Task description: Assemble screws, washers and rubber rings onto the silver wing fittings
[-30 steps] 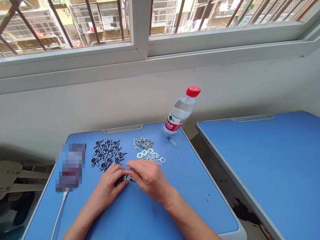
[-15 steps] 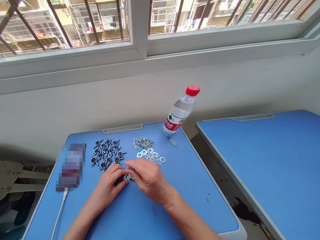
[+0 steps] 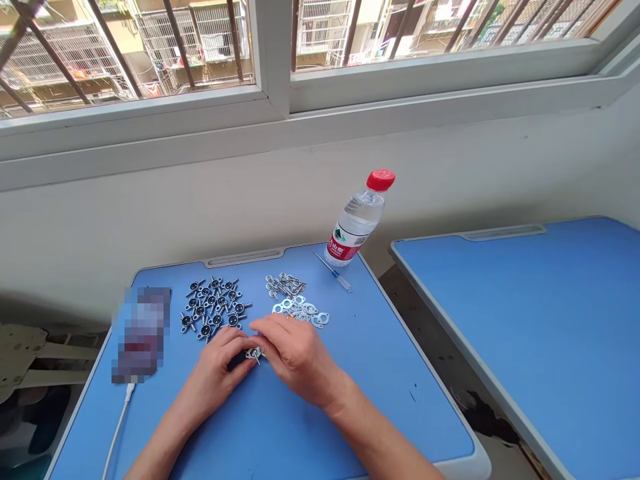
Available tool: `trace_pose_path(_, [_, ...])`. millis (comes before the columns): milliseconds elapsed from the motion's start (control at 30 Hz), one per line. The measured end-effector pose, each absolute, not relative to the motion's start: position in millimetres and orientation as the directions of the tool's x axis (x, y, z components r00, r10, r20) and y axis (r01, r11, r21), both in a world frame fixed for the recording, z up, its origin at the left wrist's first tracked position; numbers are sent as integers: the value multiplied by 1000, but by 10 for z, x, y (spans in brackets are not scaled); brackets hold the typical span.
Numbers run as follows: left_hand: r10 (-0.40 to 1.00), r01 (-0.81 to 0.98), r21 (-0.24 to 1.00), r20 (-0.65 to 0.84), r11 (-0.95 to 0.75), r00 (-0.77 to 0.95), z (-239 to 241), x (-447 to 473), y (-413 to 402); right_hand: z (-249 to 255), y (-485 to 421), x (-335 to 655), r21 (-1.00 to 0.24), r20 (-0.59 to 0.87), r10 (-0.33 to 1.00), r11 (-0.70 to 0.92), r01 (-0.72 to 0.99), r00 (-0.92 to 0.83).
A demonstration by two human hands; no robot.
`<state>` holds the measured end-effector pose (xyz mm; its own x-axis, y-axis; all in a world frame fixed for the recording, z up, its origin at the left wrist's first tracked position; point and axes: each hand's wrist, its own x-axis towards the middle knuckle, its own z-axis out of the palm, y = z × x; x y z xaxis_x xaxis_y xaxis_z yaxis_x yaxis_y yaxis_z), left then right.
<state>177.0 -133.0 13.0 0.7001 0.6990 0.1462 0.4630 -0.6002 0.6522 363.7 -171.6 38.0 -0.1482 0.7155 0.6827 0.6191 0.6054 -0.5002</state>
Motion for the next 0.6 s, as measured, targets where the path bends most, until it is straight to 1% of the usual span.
trace_pose_path(200, [700, 480, 627, 151, -613, 698, 132, 1779, -1333, 405, -1728, 3632, -459, 660, 727, 589, 665, -189])
trace_pose_path(367, [696, 468, 630, 166, -620, 699, 110, 1773, -1334, 407, -1747, 3650, -519, 626, 744, 622, 586, -234])
trace_pose_path(467, [694, 470, 629, 159, -619, 702, 124, 1770, -1339, 387, -1743, 3641, -533, 647, 742, 606, 591, -177])
trace_pose_path(600, [698, 476, 631, 151, -613, 700, 150, 1773, -1341, 372, -1729, 3627, -515, 661, 743, 551, 656, -105])
